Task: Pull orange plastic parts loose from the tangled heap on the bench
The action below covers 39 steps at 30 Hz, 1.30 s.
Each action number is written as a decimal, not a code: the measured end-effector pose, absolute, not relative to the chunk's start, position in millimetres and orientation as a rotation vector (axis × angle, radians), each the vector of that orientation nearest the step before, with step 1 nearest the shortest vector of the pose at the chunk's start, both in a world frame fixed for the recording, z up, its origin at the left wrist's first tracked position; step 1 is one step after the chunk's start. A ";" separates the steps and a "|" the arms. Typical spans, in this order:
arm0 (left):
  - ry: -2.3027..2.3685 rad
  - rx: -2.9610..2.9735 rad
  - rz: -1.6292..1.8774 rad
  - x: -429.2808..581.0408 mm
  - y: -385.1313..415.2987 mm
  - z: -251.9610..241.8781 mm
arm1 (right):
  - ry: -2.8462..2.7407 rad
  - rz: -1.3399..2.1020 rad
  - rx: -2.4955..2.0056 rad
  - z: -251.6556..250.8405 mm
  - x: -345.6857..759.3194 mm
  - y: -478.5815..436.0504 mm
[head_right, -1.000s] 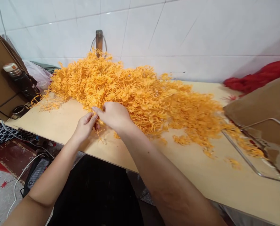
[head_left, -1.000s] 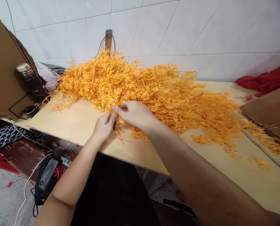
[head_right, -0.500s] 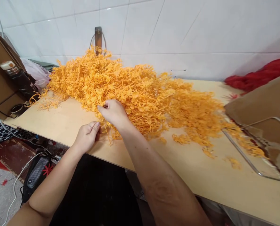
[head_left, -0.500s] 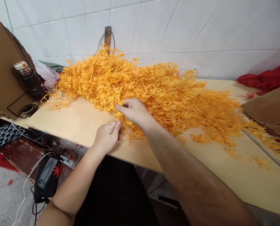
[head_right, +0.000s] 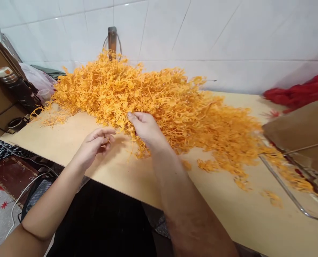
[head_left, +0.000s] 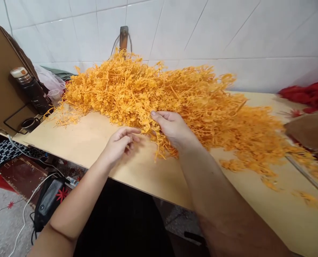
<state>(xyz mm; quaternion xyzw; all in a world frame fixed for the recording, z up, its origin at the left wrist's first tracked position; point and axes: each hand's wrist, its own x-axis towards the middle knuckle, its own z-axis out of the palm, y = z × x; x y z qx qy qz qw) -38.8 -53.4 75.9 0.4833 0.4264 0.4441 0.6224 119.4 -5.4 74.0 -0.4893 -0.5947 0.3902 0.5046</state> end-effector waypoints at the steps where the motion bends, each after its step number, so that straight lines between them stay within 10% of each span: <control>1: 0.999 1.099 0.988 -32.8 -47.6 77.2 | -1.435 0.953 -1.162 72.6 119.8 -4.6; 39: 1.046 1.439 1.042 -5.2 -34.3 46.4 | -1.597 0.741 -1.186 42.9 113.7 -2.3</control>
